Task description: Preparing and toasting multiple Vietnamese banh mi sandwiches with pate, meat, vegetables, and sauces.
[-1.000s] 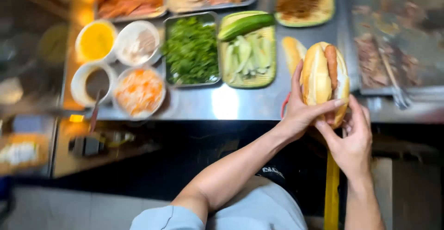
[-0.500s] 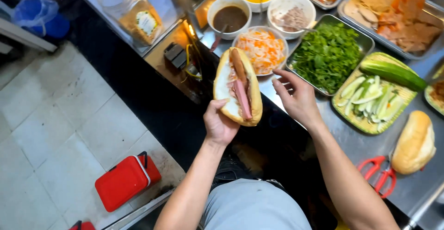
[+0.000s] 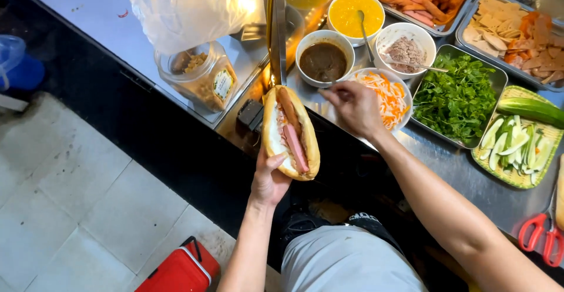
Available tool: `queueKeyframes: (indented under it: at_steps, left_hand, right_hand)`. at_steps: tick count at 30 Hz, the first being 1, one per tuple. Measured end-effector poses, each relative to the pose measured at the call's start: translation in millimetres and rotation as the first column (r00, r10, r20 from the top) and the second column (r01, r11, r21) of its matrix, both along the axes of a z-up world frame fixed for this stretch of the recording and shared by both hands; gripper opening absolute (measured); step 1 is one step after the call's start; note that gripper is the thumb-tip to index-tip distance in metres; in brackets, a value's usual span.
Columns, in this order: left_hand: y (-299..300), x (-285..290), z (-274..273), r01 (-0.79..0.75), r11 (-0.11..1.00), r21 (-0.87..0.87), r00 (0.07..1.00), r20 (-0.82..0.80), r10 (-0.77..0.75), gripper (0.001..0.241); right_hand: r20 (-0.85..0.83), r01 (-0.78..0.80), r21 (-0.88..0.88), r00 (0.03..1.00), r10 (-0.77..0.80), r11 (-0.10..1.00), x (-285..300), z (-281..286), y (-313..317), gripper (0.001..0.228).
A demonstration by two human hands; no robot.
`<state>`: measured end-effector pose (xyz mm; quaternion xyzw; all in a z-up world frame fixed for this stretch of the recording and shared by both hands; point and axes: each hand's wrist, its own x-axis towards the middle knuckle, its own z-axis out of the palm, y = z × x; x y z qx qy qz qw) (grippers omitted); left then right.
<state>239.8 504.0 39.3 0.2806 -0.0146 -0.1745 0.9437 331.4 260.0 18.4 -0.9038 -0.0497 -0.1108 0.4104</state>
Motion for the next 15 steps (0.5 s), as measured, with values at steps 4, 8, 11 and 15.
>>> queueKeyframes:
  at_steps: [4, 8, 11, 15]
  left_hand:
    - [3, 26, -13, 0.08, 0.996, -0.039, 0.996, 0.036, -0.079, 0.096]
    - [2, 42, -17, 0.132, 0.989, -0.06, 0.991, 0.029, -0.13, 0.101]
    - [1, 50, -18, 0.16, 0.985, -0.067, 0.987, 0.03, -0.159, 0.104]
    - [0, 57, -23, 0.188, 0.977, -0.098, 0.982, -0.004, -0.189, 0.105]
  right_hand:
    - [0.12, 0.157, 0.048, 0.979, -0.162, 0.986, 3, 26, -31, 0.019]
    - [0.158, 0.102, -0.005, 0.982, -0.1, 0.995, 3, 55, -44, 0.019]
    - [0.156, 0.109, -0.017, 0.982, -0.105, 0.994, 10, 51, -52, 0.02]
    - [0.031, 0.206, 0.154, 0.976, -0.213, 0.966, 22, 30, -62, 0.025]
